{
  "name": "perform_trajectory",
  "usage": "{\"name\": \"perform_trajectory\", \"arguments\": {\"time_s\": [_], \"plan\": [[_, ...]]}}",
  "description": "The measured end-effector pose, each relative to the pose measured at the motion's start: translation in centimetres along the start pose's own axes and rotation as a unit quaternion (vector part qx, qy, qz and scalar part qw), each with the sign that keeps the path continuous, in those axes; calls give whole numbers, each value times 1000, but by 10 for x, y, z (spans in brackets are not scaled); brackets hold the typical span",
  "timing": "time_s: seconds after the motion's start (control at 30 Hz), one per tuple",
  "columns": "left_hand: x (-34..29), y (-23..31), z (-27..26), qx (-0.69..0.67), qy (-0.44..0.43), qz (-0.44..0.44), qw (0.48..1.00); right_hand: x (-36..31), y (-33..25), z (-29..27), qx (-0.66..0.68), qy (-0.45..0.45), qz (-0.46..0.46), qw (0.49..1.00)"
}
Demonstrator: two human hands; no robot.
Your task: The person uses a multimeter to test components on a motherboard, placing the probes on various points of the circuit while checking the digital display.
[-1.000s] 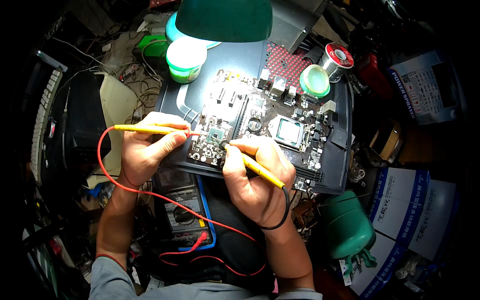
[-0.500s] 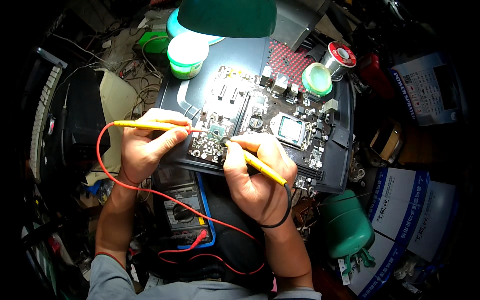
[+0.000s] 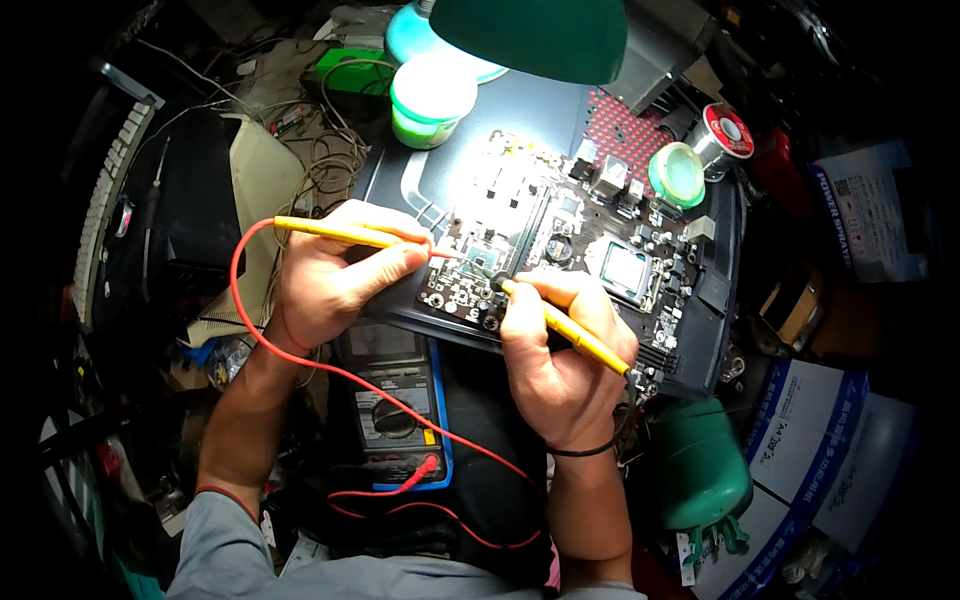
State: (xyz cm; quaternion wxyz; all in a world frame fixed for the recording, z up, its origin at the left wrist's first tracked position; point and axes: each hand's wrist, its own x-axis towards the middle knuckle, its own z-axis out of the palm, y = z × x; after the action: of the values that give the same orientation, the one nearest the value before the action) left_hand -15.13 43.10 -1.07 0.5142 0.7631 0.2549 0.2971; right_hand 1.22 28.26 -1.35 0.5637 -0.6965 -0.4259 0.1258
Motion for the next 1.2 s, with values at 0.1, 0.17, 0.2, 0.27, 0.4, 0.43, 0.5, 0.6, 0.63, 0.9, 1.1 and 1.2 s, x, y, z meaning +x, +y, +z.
{"name": "perform_trajectory", "arguments": {"time_s": [0.1, 0.17, 0.2, 0.27, 0.4, 0.43, 0.5, 0.6, 0.63, 0.9, 1.1, 1.2], "plan": [[1, 1, -1, 17, -3, -5, 1000, 0, 1, -1, -9, 1, 3, 1000], [1, 0, 1, 3, 1, -9, 1000, 0, 3, 0, -8, 9, -1, 1000], [2, 0, 1, 8, 2, -6, 1000, -1, 4, 0, -9, 8, 5, 1000], [2, 0, 0, 18, 3, 1, 1000, -1, 5, -1, -11, 5, 17, 1000], [2, -5, 4, 7, 41, 9, 999, 1, 2, 0, -14, 7, 10, 1000], [2, -5, 4, 10, 40, 8, 999, 1, 2, 0, -16, 7, 10, 1000], [3, -4, 4, 12, 39, 9, 999, 1, 2, 0, -19, 9, 10, 1000], [2, -2, 4, 6, 43, 10, 999, 1, 2, 0, -23, 10, 9, 1000], [2, -2, 4, 1, 46, 7, 999, 1, 2, 0, -26, 11, 11, 1000], [1, 0, 2, 7, 12, -17, 1000, 2, 1, -1, -27, 8, 19, 999], [1, 3, 2, 3, 17, -23, 1000, 1, 3, 0, -29, 8, 19, 999], [3, -1, 5, 6, 29, -4, 1000, 2, 3, -1, -20, 6, 20, 1000]]}}
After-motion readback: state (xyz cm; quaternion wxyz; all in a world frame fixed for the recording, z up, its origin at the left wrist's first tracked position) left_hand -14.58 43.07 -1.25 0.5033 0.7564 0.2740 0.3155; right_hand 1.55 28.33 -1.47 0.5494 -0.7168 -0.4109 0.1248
